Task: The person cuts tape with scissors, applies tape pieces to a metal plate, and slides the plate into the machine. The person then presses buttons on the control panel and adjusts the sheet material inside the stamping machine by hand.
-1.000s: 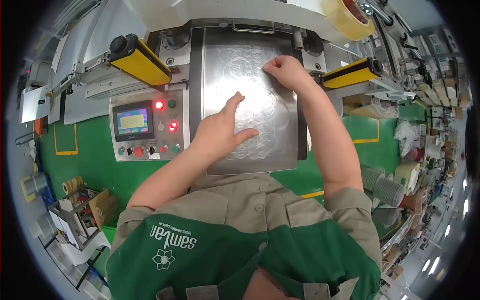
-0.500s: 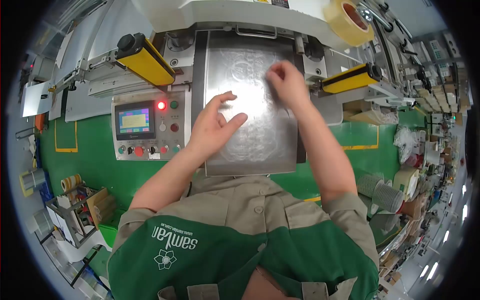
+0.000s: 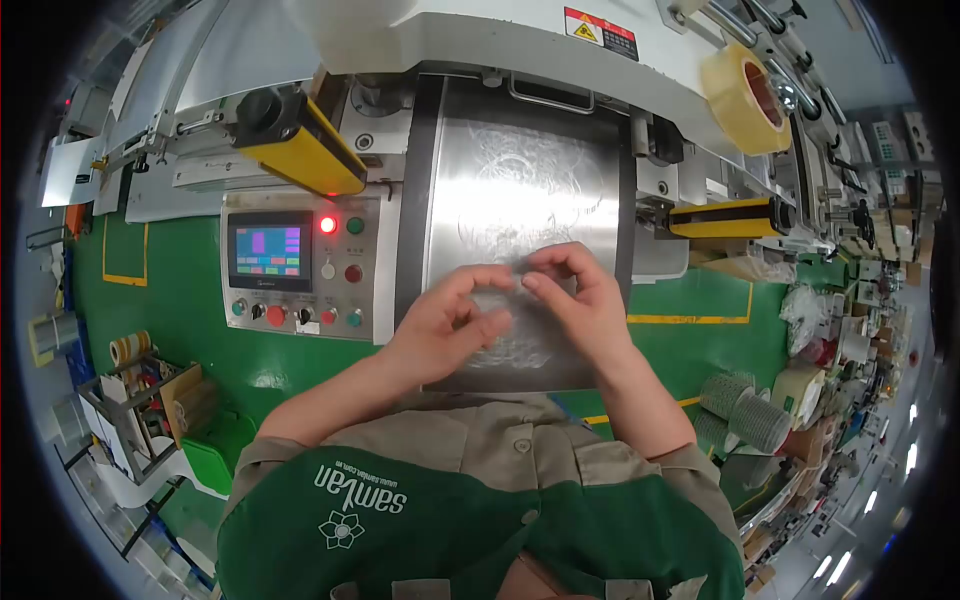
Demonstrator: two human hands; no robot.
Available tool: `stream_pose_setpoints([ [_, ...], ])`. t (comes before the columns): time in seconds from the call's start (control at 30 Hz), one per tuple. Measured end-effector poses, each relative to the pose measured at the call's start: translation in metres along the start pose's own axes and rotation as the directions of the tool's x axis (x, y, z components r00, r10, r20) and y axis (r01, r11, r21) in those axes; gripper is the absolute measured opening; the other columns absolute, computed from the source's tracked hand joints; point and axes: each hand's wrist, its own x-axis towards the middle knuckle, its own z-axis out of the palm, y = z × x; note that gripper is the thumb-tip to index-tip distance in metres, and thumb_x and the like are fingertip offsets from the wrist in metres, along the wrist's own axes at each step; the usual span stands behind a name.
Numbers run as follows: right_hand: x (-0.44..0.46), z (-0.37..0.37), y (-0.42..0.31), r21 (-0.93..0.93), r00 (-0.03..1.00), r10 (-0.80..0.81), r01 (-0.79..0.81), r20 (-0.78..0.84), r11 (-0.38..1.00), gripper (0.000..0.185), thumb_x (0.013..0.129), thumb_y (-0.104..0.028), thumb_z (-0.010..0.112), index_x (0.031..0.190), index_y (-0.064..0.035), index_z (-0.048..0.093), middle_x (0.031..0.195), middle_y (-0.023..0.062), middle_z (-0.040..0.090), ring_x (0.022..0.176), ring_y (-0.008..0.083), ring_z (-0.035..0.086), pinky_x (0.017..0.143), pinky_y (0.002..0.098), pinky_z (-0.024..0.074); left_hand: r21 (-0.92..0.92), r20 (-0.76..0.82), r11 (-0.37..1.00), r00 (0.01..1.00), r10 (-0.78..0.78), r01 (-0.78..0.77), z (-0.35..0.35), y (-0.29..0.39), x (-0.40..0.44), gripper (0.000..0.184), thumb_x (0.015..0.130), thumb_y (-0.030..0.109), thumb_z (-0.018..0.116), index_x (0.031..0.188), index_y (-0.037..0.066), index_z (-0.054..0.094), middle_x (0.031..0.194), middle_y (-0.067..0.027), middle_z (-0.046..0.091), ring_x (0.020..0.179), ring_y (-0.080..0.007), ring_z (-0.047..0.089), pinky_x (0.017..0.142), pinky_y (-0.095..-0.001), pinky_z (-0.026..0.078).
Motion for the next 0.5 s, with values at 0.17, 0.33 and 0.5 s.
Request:
stream_pose_setpoints([
  [0.17,0.003,-0.003,-0.011,-0.279,0.987,-0.162,0.162,0.024,0.947,0.011,0.080,-0.009,0.077,0.091,-0.0086,0.072,0.090,0.0054,0.065,0.090,0.0235,0.061,0.082,0.0325,0.0452,0.258,0.045,0.965,0.999,0.023,-0.034,-0.010,0.010,0.004,0.042,0.090,0.016,0.071,0.129,0.010,0.055,0.140,-0.0126,0.047,0.070,-0.0076,0.055,0.070,-0.0238,0.050],
  [0.33,0.004,-0.003,-0.015,-0.464,0.969,-0.248,0.230,0.023,0.856,0.010,0.079,-0.012,0.077,0.087,-0.0125,0.071,0.091,0.0019,0.064,0.089,0.0221,0.058,0.082,0.0341,0.0404,0.330,0.075,0.943,0.997,0.024,-0.047,-0.015,0.014,0.011,0.043,0.090,0.017,0.072,0.129,0.010,0.055,0.139,-0.0139,0.047,0.069,-0.0086,0.055,0.070,-0.0246,0.050],
  [0.5,0.008,-0.003,-0.015,-0.512,0.949,-0.312,0.287,0.039,0.809,0.010,0.078,-0.012,0.077,0.085,-0.0131,0.069,0.090,0.0002,0.063,0.087,0.0206,0.057,0.082,0.0341,0.0372,0.295,0.079,0.955,0.997,-0.019,-0.005,-0.018,0.017,0.016,0.043,0.090,0.016,0.072,0.130,0.009,0.056,0.140,-0.0121,0.046,0.079,-0.0082,0.056,0.073,-0.0236,0.051],
])
